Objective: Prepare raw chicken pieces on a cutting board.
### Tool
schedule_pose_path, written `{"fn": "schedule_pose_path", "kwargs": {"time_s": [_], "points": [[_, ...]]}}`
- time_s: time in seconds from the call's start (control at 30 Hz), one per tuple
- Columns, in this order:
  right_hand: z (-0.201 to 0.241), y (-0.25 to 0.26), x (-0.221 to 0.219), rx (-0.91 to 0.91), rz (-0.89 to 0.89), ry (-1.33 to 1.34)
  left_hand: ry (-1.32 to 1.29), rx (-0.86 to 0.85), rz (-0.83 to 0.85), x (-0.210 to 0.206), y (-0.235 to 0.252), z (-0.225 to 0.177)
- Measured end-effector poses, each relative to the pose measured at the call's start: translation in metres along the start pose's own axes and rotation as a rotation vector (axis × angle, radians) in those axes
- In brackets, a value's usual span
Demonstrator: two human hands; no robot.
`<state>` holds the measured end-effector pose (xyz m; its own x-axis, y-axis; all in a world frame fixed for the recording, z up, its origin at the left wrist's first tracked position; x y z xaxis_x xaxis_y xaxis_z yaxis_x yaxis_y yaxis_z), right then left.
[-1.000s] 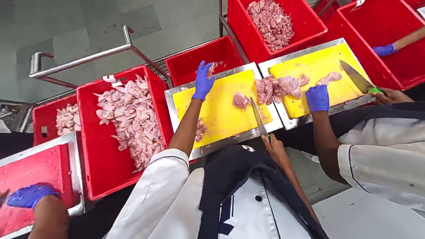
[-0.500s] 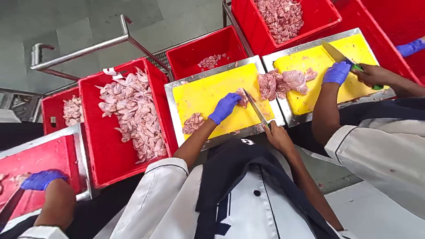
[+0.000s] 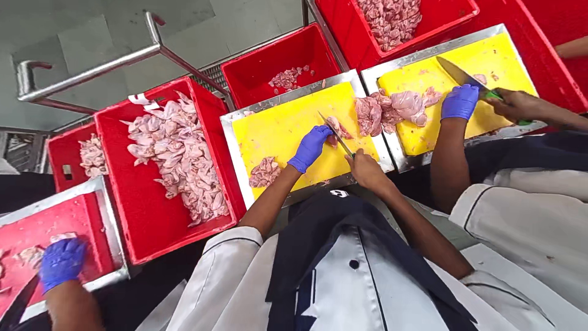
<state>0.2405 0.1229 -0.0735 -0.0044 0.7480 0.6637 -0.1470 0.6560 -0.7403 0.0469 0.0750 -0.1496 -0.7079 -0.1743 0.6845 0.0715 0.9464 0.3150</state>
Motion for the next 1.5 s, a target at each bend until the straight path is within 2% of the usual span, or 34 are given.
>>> {"fn": "schedule_pose_path", "kwargs": {"time_s": [0.1,0.27,0.43,0.53,0.67,0.77,0.9,0.97,1.07,1.17,1.27,1.4,1.5], "points": [[0.041,0.025,-0.006,0.061,-0.082,0.032,0.089,0.013,0.025,0.022,0.008,0.023],[0.087,0.047,0.007,0.149,-0.079,0.041,0.126,0.064,0.114,0.057,0.02,0.043],[0.073,0.029,0.005,0.097,-0.06,0.049,0.179,0.081,0.139,0.05,0.025,0.039],[0.036,0.006,-0.009,0.02,-0.022,0.027,0.239,0.142,0.157,0.046,0.024,0.036],[-0.024,-0.019,-0.028,-0.033,0.029,0.003,0.289,0.138,0.158,0.062,0.024,0.045],[-0.041,-0.017,-0.032,-0.032,0.057,0.049,0.342,0.194,0.14,0.057,0.009,0.038],[-0.027,-0.028,-0.032,0.014,-0.106,0.165,0.275,0.324,0.093,0.052,-0.017,0.018],[-0.016,-0.034,-0.033,0.029,-0.158,0.166,0.208,0.299,0.018,0.048,-0.027,0.021],[-0.006,-0.038,-0.035,0.012,-0.117,0.105,0.114,0.232,-0.055,0.047,-0.038,0.032],[0.002,-0.046,-0.034,0.035,-0.139,0.081,0.083,0.266,-0.057,0.048,-0.038,0.031],[0.013,-0.058,-0.032,0.038,-0.08,-0.052,0.052,0.287,-0.108,0.047,-0.041,0.031],[0.022,-0.063,-0.027,-0.016,-0.009,-0.157,0.031,0.264,-0.069,0.049,-0.039,0.033],[0.038,-0.053,-0.029,-0.03,0.011,-0.134,0.035,0.261,-0.021,0.053,-0.035,0.035]]}}
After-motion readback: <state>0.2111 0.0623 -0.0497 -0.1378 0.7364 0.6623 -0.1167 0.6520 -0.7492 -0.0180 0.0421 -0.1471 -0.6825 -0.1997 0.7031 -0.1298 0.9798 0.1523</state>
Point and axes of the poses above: each hand's wrist, its own y-axis towards the middle knuckle, its own x-axis out of the back of the hand, z = x × y, the point moved 2 cm from there along y, towards the middle knuckle, and after that the axes turned 14 degrees about -x, right-handed, at the moved point
